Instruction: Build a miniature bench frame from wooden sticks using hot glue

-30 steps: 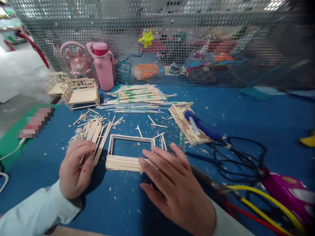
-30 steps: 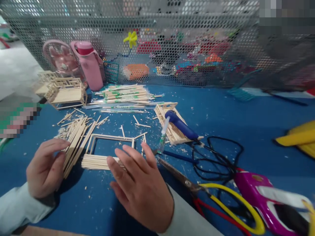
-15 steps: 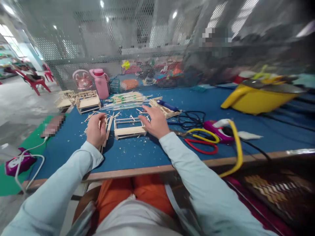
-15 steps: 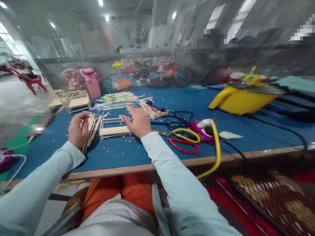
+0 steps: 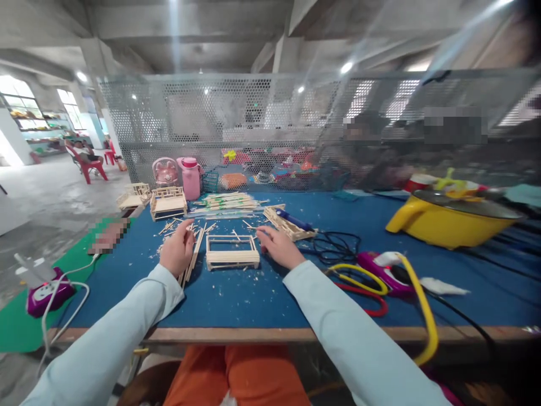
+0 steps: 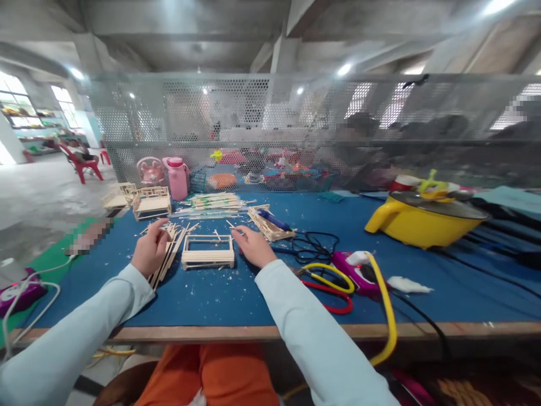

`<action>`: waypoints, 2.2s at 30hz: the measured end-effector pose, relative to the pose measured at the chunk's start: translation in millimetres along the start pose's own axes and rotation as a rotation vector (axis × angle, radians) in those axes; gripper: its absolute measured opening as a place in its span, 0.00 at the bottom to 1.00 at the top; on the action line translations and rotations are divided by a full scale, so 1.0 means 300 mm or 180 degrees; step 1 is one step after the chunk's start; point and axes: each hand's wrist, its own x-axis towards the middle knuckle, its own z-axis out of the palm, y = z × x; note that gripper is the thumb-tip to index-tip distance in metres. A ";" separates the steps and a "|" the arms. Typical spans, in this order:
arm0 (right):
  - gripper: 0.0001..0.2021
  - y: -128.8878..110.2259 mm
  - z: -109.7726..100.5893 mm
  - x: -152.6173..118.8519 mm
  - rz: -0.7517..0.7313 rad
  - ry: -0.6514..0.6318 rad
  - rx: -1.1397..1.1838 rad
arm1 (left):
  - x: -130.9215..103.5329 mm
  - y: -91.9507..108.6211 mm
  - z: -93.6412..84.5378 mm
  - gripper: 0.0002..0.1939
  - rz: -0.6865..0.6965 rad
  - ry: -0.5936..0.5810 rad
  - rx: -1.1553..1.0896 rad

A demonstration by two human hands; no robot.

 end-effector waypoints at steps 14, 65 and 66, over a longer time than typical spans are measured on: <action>0.40 -0.062 0.024 -0.001 -0.0493 0.0194 0.1076 | -0.032 0.037 0.041 0.43 -0.0110 -0.0432 -0.2375; 0.19 -0.073 0.019 0.025 -0.0100 0.0121 0.2295 | 0.062 0.083 0.043 0.20 -0.2066 -0.0488 -0.3608; 0.21 -0.071 0.018 0.025 -0.0036 0.0022 0.2263 | 0.060 0.079 0.050 0.21 -0.2125 -0.0536 -0.3492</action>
